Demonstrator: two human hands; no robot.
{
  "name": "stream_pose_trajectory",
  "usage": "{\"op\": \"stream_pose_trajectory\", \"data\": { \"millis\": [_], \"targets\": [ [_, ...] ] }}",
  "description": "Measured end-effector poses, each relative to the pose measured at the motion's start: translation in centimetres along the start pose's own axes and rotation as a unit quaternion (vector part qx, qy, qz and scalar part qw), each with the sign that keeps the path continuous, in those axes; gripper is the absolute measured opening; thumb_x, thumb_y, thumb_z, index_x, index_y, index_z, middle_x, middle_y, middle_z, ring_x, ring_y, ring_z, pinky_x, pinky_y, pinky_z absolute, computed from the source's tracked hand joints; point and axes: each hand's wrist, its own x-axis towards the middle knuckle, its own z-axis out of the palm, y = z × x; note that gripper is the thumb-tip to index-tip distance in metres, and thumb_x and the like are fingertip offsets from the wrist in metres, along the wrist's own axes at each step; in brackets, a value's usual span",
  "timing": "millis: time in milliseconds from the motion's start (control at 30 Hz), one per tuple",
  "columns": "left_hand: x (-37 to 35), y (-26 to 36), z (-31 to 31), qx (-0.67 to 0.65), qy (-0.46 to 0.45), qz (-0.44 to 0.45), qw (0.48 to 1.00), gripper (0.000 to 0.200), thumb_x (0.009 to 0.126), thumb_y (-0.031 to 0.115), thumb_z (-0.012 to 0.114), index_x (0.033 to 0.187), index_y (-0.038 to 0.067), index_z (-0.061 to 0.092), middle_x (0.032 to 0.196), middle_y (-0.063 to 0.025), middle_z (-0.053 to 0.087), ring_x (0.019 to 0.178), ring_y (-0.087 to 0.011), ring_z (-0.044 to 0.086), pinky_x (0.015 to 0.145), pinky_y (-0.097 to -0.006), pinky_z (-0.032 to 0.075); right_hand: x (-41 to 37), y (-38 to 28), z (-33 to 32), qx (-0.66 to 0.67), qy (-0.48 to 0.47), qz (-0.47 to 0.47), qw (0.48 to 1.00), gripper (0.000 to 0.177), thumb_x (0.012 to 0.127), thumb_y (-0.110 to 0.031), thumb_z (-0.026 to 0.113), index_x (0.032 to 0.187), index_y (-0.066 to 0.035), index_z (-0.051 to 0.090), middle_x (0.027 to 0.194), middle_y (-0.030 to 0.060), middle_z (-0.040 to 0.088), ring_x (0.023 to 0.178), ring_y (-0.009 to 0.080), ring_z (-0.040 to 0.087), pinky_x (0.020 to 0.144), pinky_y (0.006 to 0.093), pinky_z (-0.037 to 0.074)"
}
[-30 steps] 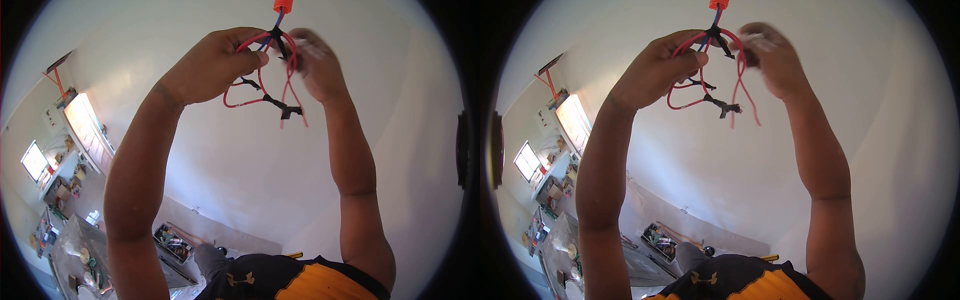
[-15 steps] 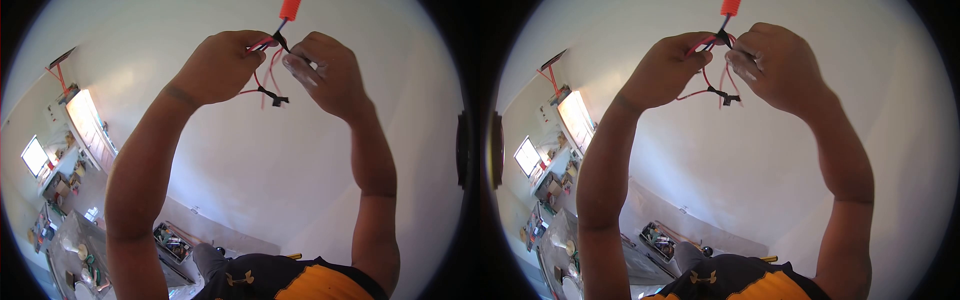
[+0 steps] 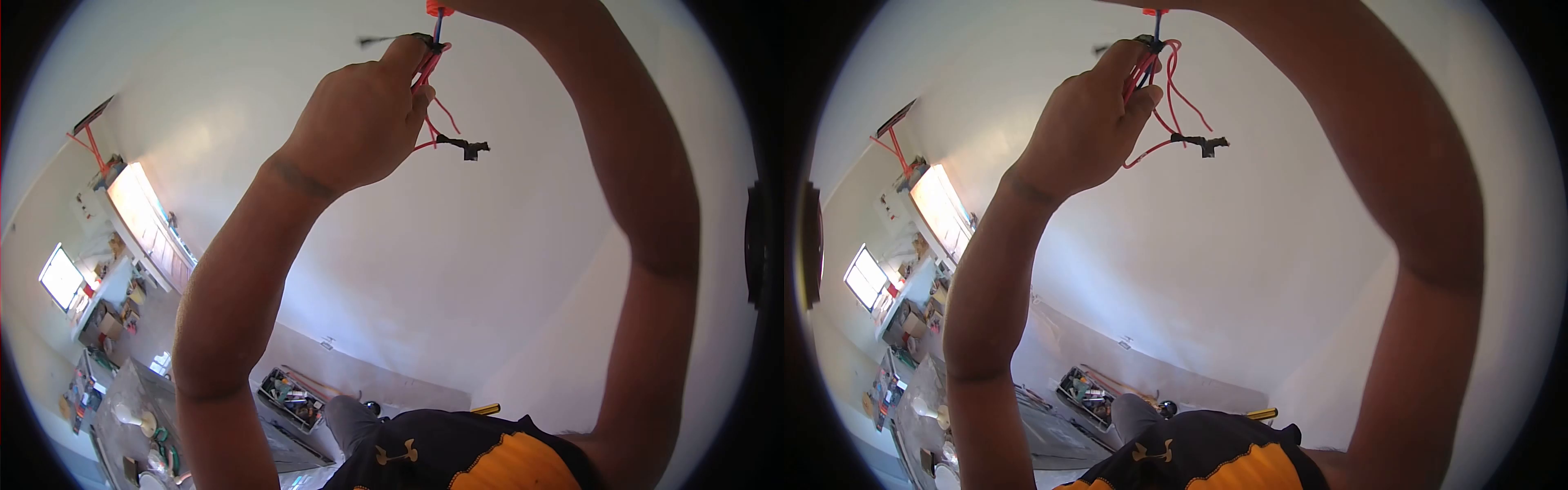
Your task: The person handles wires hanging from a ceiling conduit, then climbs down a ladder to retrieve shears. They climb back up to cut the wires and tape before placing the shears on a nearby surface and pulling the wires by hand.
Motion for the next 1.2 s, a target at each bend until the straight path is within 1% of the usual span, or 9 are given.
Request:
{"op": "stream_pose_trajectory", "data": {
  "millis": [233, 433, 500, 633, 767, 800, 933, 1000, 1200],
  "targets": [
    [0.2, -2.6, -1.5, -0.318, -0.098, -0.099, 0.938, 0.016, 0.095, 0.020, 0.060, 0.097, 0.004, 0.061, 0.070, 0.0035, 0.047, 0.063, -0.0077, 0.040, 0.059, -0.0271, 0.036, -10.6, 0.5, 1.5, 0.420, -0.239, 0.233, 0.844, 0.011, 0.089, -0.008, 0.066, 0.090, 0.003, 0.069, 0.080, 0.0070, 0.066, 0.077, 0.0188, 0.064, 0.073, 0.0335, 0.051],
    [0.0, -3.9, -2.1, -0.474, -0.200, -0.148, 0.844, 0.017, 0.097, 0.022, 0.060, 0.096, 0.005, 0.062, 0.065, 0.0056, 0.041, 0.060, -0.0055, 0.037, 0.057, -0.0247, 0.031, -12.3, 1.5, 5.0, 0.403, -0.255, 0.288, 0.831, 0.024, 0.096, -0.019, 0.059, 0.106, 0.001, 0.069, 0.108, 0.0115, 0.069, 0.097, 0.0171, 0.065, 0.076, 0.0299, 0.050],
    [0.1, -3.9, -2.1, -0.524, -0.217, -0.141, 0.812, 0.019, 0.098, 0.023, 0.059, 0.096, 0.004, 0.062, 0.063, 0.0054, 0.041, 0.060, -0.0060, 0.039, 0.057, -0.0246, 0.033, -13.1, 2.2, 6.9, 0.805, -0.150, 0.261, 0.512, 0.034, 0.097, -0.024, 0.055, 0.122, -0.004, 0.065, 0.119, 0.0084, 0.068, 0.100, 0.0178, 0.061, 0.086, 0.0339, 0.047],
    [0.1, -4.7, -0.9, -0.573, -0.240, -0.103, 0.777, 0.021, 0.099, 0.024, 0.056, 0.096, 0.004, 0.062, 0.062, 0.0045, 0.041, 0.059, -0.0074, 0.042, 0.056, -0.0235, 0.034, -11.9, 1.4, 7.9, 0.808, -0.150, 0.254, 0.510, 0.041, 0.099, -0.024, 0.052, 0.134, -0.003, 0.058, 0.134, 0.0073, 0.061, 0.122, 0.0211, 0.056, 0.095, 0.0362, 0.046],
    [-0.3, -4.0, -1.3, -0.586, -0.253, -0.136, 0.758, 0.023, 0.100, 0.025, 0.055, 0.094, 0.004, 0.062, 0.063, 0.0048, 0.042, 0.060, -0.0070, 0.043, 0.055, -0.0231, 0.034, -12.2, 1.0, 8.3, 0.784, -0.167, 0.187, 0.568, 0.039, 0.099, -0.027, 0.060, 0.127, -0.001, 0.062, 0.136, 0.0205, 0.058, 0.115, 0.0271, 0.063, 0.095, 0.0397, 0.050],
    [-0.3, -4.1, -1.4, -0.586, -0.253, -0.137, 0.758, 0.023, 0.100, 0.025, 0.055, 0.094, 0.004, 0.062, 0.063, 0.0048, 0.042, 0.060, -0.0070, 0.043, 0.055, -0.0231, 0.034, -13.0, 1.0, 9.7, 0.763, -0.139, 0.263, 0.574, 0.035, 0.096, -0.030, 0.065, 0.117, -0.002, 0.067, 0.117, 0.0149, 0.067, 0.103, 0.0235, 0.064, 0.087, 0.0362, 0.050],
    [-0.3, -3.6, -1.9, -0.496, -0.218, -0.135, 0.830, 0.022, 0.096, 0.026, 0.061, 0.096, 0.003, 0.064, 0.065, 0.0048, 0.044, 0.062, -0.0058, 0.042, 0.056, -0.0233, 0.033, -13.2, 1.5, 8.0, 0.682, -0.217, 0.249, 0.653, 0.022, 0.093, -0.023, 0.068, 0.106, -0.004, 0.071, 0.092, 0.0040, 0.067, 0.086, 0.0147, 0.058, 0.079, 0.0304, 0.047],
    [-0.2, -2.6, -2.2, -0.432, -0.201, -0.134, 0.869, 0.023, 0.094, 0.025, 0.064, 0.097, 0.003, 0.064, 0.067, 0.0048, 0.046, 0.063, -0.0053, 0.041, 0.057, -0.0231, 0.033, -13.4, 1.5, 7.5, 0.798, -0.254, 0.185, 0.514, 0.020, 0.092, -0.022, 0.069, 0.098, -0.003, 0.071, 0.084, 0.0040, 0.064, 0.080, 0.0150, 0.054, 0.073, 0.0317, 0.044],
    [-0.7, -1.4, -1.5, -0.280, -0.045, -0.101, 0.953, 0.039, 0.090, 0.020, 0.062, 0.123, -0.001, 0.062, 0.064, -0.0007, 0.047, 0.060, -0.0088, 0.043, 0.057, -0.0283, 0.039, -13.7, 2.5, 7.5, 0.717, -0.305, 0.274, 0.564, 0.028, 0.094, -0.029, 0.063, 0.102, -0.003, 0.071, 0.093, 0.0049, 0.067, 0.085, 0.0152, 0.057, 0.078, 0.0319, 0.045]
  ]
}}
